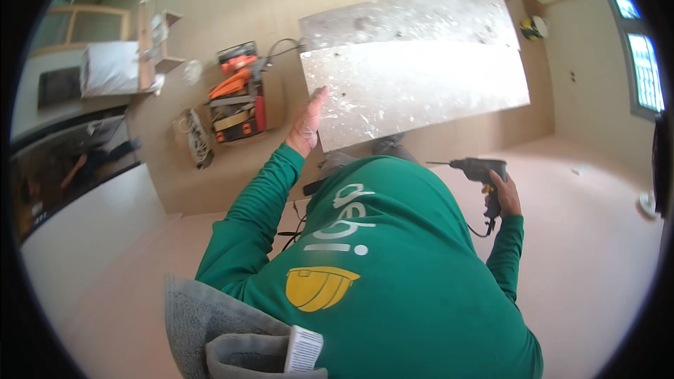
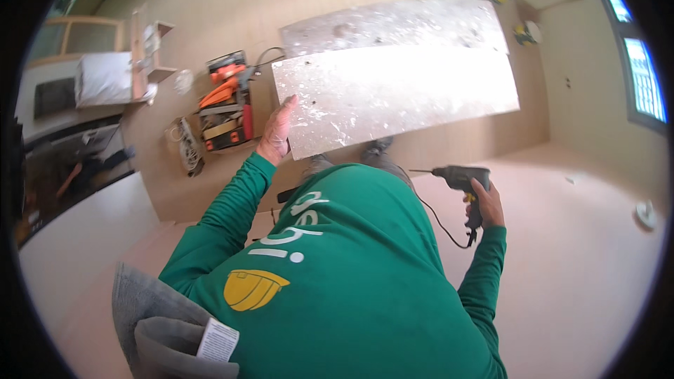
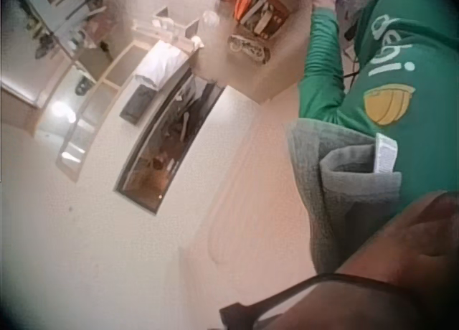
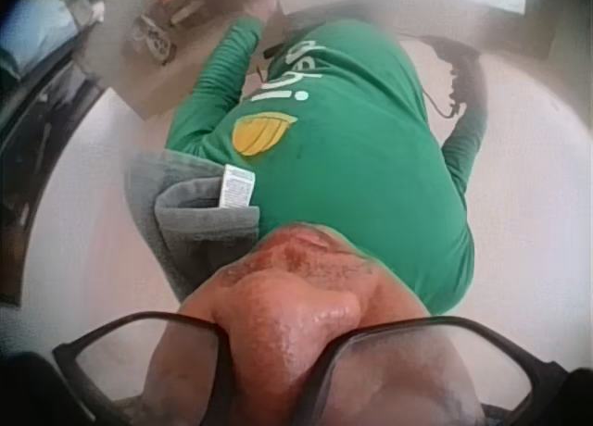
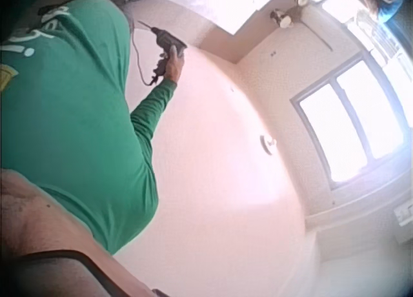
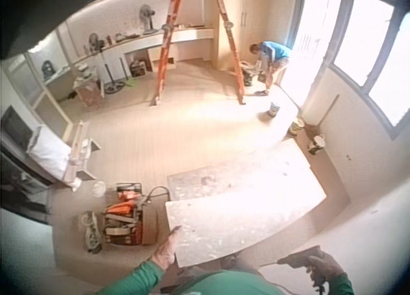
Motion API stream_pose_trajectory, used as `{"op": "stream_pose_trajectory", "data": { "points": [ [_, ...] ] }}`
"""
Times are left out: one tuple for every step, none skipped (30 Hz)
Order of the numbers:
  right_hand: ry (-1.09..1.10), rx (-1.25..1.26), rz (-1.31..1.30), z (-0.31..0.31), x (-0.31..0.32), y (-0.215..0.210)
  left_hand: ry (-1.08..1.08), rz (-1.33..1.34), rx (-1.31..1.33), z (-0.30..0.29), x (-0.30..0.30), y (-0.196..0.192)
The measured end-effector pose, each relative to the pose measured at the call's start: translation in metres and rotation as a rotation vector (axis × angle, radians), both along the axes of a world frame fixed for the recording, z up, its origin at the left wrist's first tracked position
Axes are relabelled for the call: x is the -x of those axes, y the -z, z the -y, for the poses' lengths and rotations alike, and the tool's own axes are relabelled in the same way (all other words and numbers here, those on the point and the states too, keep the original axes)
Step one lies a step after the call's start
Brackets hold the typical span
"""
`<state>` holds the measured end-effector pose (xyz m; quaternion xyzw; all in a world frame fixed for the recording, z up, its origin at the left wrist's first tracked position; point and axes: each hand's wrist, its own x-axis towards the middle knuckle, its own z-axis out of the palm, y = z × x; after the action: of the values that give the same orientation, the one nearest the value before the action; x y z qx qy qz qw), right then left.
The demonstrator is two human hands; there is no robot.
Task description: The person assembles a wooden cabinet by drilling screws into its panels using a power drill. They handle the cabinet parts, align them, and secure them together while another person sweeps nearby.
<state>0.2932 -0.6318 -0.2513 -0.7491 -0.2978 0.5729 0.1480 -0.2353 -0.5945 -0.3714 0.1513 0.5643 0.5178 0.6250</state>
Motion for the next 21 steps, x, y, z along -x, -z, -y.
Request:
{"op": "stream_pose_trajectory", "data": {
  "points": [
    [0.02,-0.004,0.001,0.003,-0.005,0.008,-0.016,-0.004,0.01,0.006,0.009,-0.012],
    [0.001,0.012,0.01,0.004,-0.008,0.009,-0.022,0.006,0.023,0.01,0.015,-0.027],
    [-0.006,0.024,-0.004,0.002,-0.009,0.012,-0.054,-0.012,0.028,0.016,0.026,-0.045],
    [-0.002,0.041,-0.007,-0.003,-0.004,0.012,-0.075,-0.02,0.037,0.018,0.048,-0.071],
    [-0.002,0.056,-0.011,-0.004,-0.007,0.014,-0.1,-0.03,0.043,0.026,0.062,-0.097],
    [-0.012,0.072,0.002,-0.004,-0.012,0.017,-0.124,0.016,0.053,0.035,0.073,-0.125],
    [-0.013,0.087,-0.008,-0.006,-0.016,0.021,-0.15,0.057,0.06,0.045,0.088,-0.148],
    [-0.021,0.102,-0.018,-0.008,-0.019,0.024,-0.2,-0.049,0.048,0.06,0.107,-0.161],
    [-0.029,0.12,-0.032,-0.009,-0.024,0.029,-0.249,-0.16,0.038,0.075,0.121,-0.175],
    [-0.046,0.122,-0.047,-0.01,-0.031,0.035,-0.298,-0.209,0.062,0.087,0.125,-0.198],
    [-0.063,0.128,-0.066,-0.012,-0.037,0.041,-0.347,-0.262,0.091,0.098,0.125,-0.226],
    [-0.075,0.137,-0.066,-0.009,-0.041,0.045,-0.403,-0.259,0.071,0.112,0.135,-0.231],
    [-0.088,0.157,-0.065,-0.009,-0.042,0.047,-0.461,-0.26,0.047,0.128,0.143,-0.24],
    [-0.096,0.173,-0.064,-0.011,-0.047,0.053,-0.478,-0.217,-0.01,0.143,0.14,-0.253],
    [-0.102,0.189,-0.062,-0.012,-0.052,0.059,-0.494,-0.173,-0.067,0.155,0.136,-0.265],
    [-0.117,0.201,-0.07,-0.011,-0.058,0.069,-0.53,-0.21,-0.093,0.169,0.132,-0.27],
    [-0.137,0.218,-0.08,-0.02,-0.049,0.063,-0.578,-0.243,-0.109,0.177,0.145,-0.284],
    [-0.155,0.235,-0.088,-0.028,-0.04,0.058,-0.624,-0.276,-0.124,0.182,0.156,-0.296],
    [-0.172,0.242,-0.096,-0.033,-0.039,0.061,-0.648,-0.32,-0.135,0.185,0.158,-0.299],
    [-0.186,0.254,-0.093,-0.035,-0.045,0.071,-0.668,-0.368,-0.142,0.186,0.157,-0.302],
    [-0.197,0.243,-0.085,-0.036,-0.051,0.077,-0.689,-0.416,-0.148,0.187,0.159,-0.3]
  ]
}}
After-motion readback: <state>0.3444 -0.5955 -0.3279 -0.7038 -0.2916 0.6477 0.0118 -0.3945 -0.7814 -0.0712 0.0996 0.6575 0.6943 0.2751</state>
